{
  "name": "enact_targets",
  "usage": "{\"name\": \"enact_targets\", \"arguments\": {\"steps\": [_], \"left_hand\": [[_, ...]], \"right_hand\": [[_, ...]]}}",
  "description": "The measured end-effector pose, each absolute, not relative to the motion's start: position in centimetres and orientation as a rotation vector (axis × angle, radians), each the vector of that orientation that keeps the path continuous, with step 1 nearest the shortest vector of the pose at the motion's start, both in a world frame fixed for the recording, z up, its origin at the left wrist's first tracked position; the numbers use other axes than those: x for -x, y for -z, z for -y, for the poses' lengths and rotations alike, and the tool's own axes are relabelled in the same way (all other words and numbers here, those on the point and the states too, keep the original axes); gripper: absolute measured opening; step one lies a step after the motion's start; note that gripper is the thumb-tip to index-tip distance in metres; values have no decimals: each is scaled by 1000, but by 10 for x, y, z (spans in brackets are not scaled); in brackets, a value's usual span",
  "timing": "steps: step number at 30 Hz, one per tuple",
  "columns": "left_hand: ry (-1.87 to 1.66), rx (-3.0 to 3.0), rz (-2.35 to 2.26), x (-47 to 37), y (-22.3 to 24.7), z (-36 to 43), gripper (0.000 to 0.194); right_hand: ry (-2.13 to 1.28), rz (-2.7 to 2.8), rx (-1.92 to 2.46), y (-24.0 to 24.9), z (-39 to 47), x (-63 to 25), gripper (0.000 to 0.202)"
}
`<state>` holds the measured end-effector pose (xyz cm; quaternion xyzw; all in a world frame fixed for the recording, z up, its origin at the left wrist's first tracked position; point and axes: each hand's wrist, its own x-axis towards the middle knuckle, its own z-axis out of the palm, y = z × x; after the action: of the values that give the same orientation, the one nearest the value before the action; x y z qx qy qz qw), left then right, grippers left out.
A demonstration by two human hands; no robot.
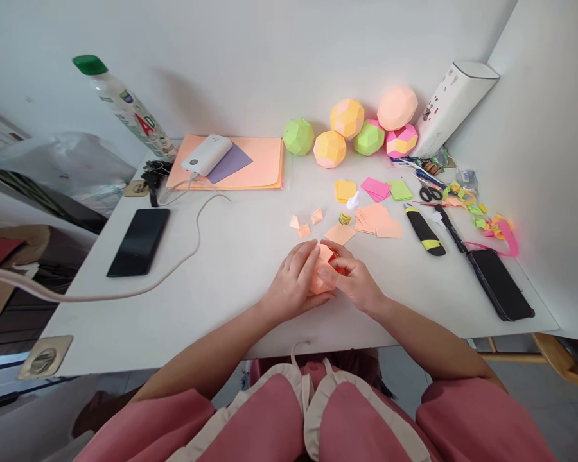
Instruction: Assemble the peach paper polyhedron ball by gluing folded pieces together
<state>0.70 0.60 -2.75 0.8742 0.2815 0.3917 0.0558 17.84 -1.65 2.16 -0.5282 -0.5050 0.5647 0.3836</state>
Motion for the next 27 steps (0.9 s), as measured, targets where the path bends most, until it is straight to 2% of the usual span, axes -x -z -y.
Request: {"name": "enact_targets", "arguments": {"steps": [6, 13, 27], "left_hand": [[-1195, -2654, -868, -8, 27, -4, 98], [-1189, -2642, -865, -8, 27, -4, 95], [-1189, -2654, -851, -8, 28, -4, 93]], "right_hand": [[-1457, 1283, 1310, -19, 16, -178, 42], [-1506, 1242, 1281, -17, 16, -178, 39], [-1487, 1247, 1290, -20, 16, -177, 49]]}}
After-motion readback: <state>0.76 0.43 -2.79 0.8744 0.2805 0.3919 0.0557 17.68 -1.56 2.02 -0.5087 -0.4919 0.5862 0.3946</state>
